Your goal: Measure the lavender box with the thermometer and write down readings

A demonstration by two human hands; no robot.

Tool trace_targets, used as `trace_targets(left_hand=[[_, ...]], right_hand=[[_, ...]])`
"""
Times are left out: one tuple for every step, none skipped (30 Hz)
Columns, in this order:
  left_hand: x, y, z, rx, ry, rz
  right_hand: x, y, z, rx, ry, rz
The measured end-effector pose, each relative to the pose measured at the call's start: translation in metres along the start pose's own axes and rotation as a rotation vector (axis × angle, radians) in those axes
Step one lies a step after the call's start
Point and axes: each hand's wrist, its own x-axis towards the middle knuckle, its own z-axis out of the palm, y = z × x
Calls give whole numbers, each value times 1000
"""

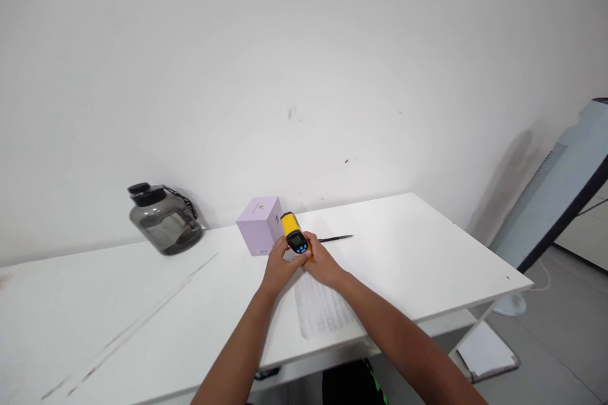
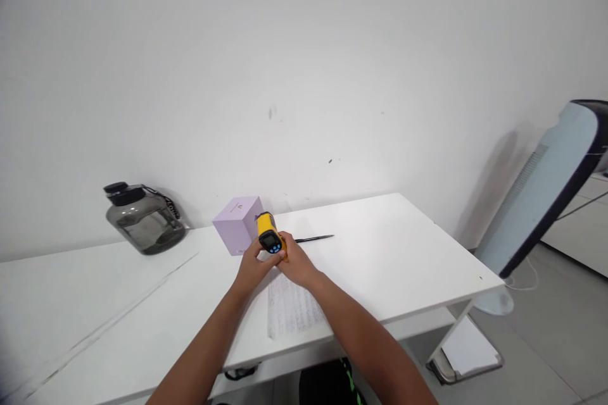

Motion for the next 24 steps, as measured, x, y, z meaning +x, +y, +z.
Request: trace_targets(left_hand=[[0,1,0,10,13,17],[-1,1,1,21,26,33],[-1,1,1,33,39,48],[-1,1,2,46,50,61],[-2,1,2,59,57,72],[-2,0,2,71,61,81],[-2,0,3,80,63,81],[-2,0,3,84,63,69],[-1,-1,3,84,60,44],[-1,-1,2,77,53,7],[0,-2,1,64,44,-37],[1,-3,0,47,34,-80],[1,-4,-1,33,25,-115],[2,-5,-2,26,20,-136],[3,-6,-3,25,16,-146],[4,-7,-4,28,12,-146],[4,-8,-4,30,8,-140],[4,-8,-4,31,3,-133],[5,-8,-4,28,-1,-130],[5,-9,-3,21,-2,-131],[5,-9,-2,15,0,-135],[5,-9,-2,9,3,-137],[5,-10,-1,4,5,-137],[4,-11,0,-2,6,-134]], right_hand=[[0,-1,1,8,-13,10],[0,-2,1,15,-25,15],[0,-3,2,19,-36,14],[0,-4,2,20,-47,9],[0,-5,2,21,-58,4],[-1,-5,2,21,-66,1],[-1,-5,2,17,-77,-1],[-2,-4,1,6,-87,-4],[-2,-3,0,-14,-97,-11],[-3,-1,-1,-43,-105,-23],[-2,0,-2,-81,-110,-41],[-1,2,-4,-126,-109,-58],[0,4,-7,-182,-96,-67],[2,6,-10,-253,-72,-65],[4,8,-13,-345,-40,-48],[6,10,-17,-454,-1,-16],[8,12,-21,-571,40,28],[9,14,-25,-685,80,80],[10,17,-28,-783,117,135],[11,19,-31,-858,146,190],[11,22,-33,-910,166,236],[11,25,-35,-942,177,268],[11,27,-36,-960,183,281],[11,29,-36,-968,189,274]])
